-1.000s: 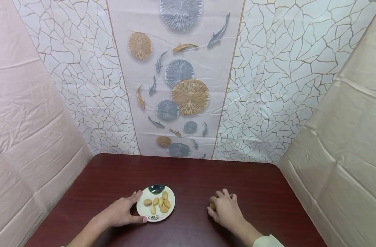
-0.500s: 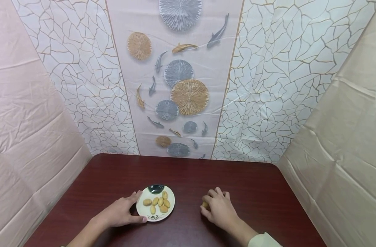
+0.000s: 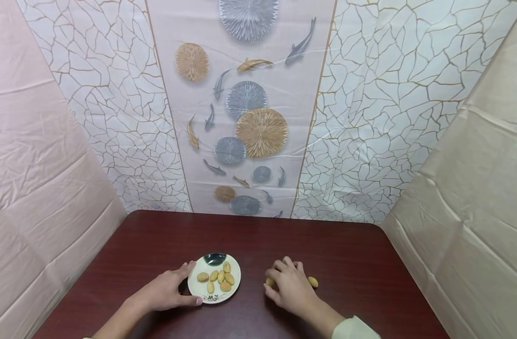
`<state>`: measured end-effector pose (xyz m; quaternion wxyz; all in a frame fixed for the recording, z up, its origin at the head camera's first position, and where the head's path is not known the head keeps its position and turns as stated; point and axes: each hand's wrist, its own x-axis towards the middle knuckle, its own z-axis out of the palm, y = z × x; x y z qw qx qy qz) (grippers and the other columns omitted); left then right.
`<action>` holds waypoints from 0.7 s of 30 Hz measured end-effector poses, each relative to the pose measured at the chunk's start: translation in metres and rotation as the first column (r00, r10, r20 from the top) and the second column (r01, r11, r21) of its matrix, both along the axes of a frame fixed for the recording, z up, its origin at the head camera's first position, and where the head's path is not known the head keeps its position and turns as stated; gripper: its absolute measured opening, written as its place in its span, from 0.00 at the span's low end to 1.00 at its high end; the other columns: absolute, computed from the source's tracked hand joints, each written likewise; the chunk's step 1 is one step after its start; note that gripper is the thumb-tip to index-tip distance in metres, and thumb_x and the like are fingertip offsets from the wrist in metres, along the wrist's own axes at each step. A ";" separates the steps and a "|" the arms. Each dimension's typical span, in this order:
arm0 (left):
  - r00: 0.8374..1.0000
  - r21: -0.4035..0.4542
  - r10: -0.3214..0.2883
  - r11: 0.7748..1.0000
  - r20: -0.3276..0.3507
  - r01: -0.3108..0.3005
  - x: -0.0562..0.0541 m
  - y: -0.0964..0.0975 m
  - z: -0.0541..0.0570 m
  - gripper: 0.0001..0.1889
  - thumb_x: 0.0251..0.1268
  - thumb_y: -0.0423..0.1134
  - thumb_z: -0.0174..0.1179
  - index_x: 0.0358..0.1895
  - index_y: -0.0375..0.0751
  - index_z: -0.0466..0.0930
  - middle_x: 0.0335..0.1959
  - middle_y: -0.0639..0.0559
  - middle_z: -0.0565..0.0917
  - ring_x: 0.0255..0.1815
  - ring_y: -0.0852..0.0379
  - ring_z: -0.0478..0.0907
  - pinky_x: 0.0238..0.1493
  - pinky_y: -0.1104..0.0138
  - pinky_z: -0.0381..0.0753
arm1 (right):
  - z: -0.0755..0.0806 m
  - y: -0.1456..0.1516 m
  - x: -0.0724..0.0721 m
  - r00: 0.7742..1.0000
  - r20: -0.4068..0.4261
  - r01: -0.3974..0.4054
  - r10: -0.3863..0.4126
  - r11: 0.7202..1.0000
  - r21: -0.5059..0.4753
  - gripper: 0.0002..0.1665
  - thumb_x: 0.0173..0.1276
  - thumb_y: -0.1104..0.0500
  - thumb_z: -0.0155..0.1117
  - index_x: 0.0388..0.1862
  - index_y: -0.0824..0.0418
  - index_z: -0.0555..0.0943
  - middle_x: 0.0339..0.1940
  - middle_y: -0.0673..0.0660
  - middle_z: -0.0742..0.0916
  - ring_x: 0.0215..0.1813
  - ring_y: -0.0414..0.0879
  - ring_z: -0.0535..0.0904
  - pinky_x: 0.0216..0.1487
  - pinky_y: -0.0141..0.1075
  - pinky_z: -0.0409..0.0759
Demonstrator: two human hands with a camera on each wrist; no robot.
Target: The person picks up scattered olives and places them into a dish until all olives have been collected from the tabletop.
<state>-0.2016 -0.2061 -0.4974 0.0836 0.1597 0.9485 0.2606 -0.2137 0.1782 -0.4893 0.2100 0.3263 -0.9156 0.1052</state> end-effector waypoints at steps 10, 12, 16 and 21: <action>1.000 -0.005 -0.008 1.000 -0.013 0.007 -0.001 -0.001 -0.001 0.65 0.56 0.71 0.79 0.85 0.28 0.62 0.83 0.26 0.69 0.83 0.26 0.70 0.78 0.32 0.72 | 0.003 -0.010 0.001 0.999 0.030 -0.033 0.033 0.999 -0.011 0.10 0.68 0.51 0.82 0.45 0.50 0.92 0.42 0.43 0.87 0.46 0.39 0.73 0.48 0.48 0.76; 1.000 -0.006 -0.013 1.000 -0.017 0.013 -0.001 -0.002 -0.001 0.65 0.56 0.71 0.79 0.85 0.28 0.62 0.83 0.26 0.69 0.83 0.26 0.70 0.79 0.32 0.72 | 0.004 -0.013 0.001 0.998 0.048 -0.037 0.037 0.999 -0.015 0.10 0.68 0.52 0.82 0.45 0.50 0.92 0.42 0.43 0.87 0.46 0.39 0.72 0.49 0.49 0.76; 1.000 -0.001 -0.017 1.000 -0.017 0.017 -0.002 -0.002 -0.001 0.65 0.56 0.70 0.79 0.85 0.28 0.62 0.83 0.26 0.70 0.84 0.27 0.69 0.79 0.32 0.72 | 0.005 -0.017 0.001 0.997 0.062 -0.043 0.044 0.999 -0.012 0.10 0.69 0.51 0.82 0.46 0.50 0.92 0.42 0.42 0.87 0.45 0.38 0.71 0.49 0.49 0.76; 1.000 -0.006 -0.010 1.000 -0.006 0.010 -0.002 -0.002 -0.002 0.65 0.56 0.71 0.79 0.86 0.29 0.62 0.84 0.27 0.69 0.84 0.27 0.69 0.79 0.32 0.71 | 0.006 -0.022 0.000 0.996 0.061 -0.057 0.058 0.998 -0.009 0.10 0.70 0.50 0.82 0.47 0.49 0.92 0.43 0.43 0.88 0.46 0.38 0.72 0.50 0.48 0.75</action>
